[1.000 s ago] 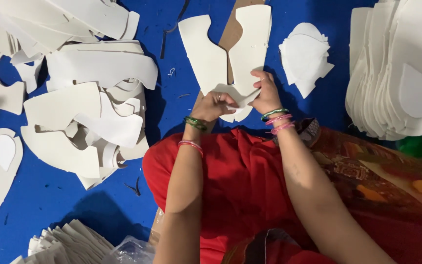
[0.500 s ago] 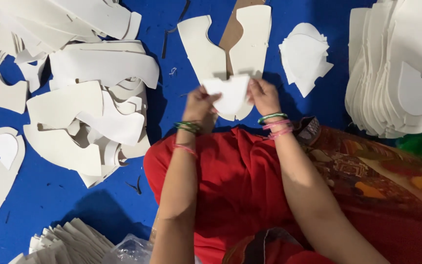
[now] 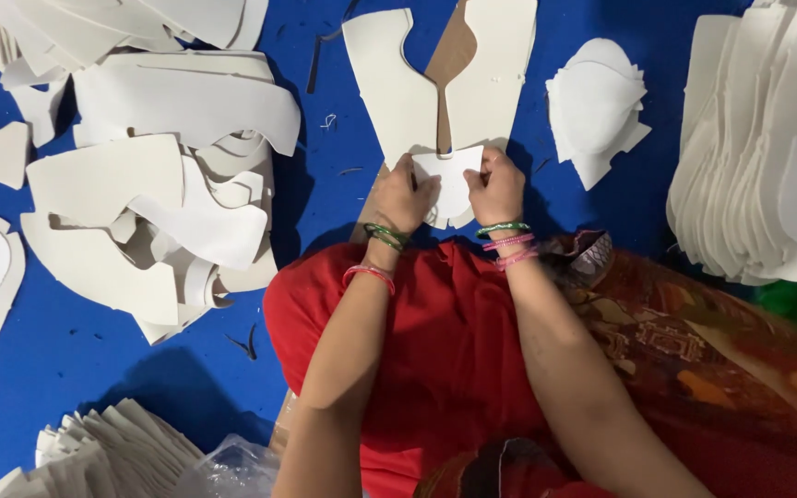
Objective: Sorting and matching white shoe upper components on a blue floor mat.
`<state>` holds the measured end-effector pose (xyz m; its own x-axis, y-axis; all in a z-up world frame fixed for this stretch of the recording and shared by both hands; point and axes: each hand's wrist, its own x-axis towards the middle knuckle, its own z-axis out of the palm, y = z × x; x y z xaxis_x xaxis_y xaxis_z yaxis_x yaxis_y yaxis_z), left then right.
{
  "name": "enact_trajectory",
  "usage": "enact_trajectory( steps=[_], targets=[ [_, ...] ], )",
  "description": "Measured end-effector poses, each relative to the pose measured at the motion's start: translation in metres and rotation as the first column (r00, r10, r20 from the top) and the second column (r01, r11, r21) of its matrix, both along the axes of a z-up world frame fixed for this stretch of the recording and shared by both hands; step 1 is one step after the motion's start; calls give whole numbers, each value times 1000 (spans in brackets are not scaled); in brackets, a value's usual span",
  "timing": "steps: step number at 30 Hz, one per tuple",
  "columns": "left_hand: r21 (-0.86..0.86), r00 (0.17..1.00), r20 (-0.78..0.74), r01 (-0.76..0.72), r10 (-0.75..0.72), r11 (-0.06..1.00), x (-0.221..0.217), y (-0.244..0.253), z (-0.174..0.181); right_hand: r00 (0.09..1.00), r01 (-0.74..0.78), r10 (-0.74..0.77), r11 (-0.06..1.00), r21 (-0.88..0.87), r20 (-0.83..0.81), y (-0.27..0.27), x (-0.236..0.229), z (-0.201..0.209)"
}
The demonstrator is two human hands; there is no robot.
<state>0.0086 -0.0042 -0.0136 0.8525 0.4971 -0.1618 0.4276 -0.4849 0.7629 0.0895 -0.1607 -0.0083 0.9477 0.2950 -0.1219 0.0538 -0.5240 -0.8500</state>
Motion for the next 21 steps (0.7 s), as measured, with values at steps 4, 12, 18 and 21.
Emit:
enact_trajectory(
  steps=[4, 12, 18, 21],
  targets=[
    [27, 996, -84, 10, -7, 1000, 3, -4, 4, 993, -20, 21, 1000, -13, 116, 0, 2, -1],
    [90, 999, -42, 24, -20, 996, 5, -10, 13, 992, 22, -13, 997, -70, 127, 3, 1, 3],
    [127, 1000, -20, 25, -22, 992, 7, -10, 20, 988, 27, -13, 996, -90, 151, 3, 0, 2],
    [110, 1000, -18, 15, -13, 994, 7, -7, 20, 993, 32, -29, 999, -25, 117, 3, 1, -1]
  ],
)
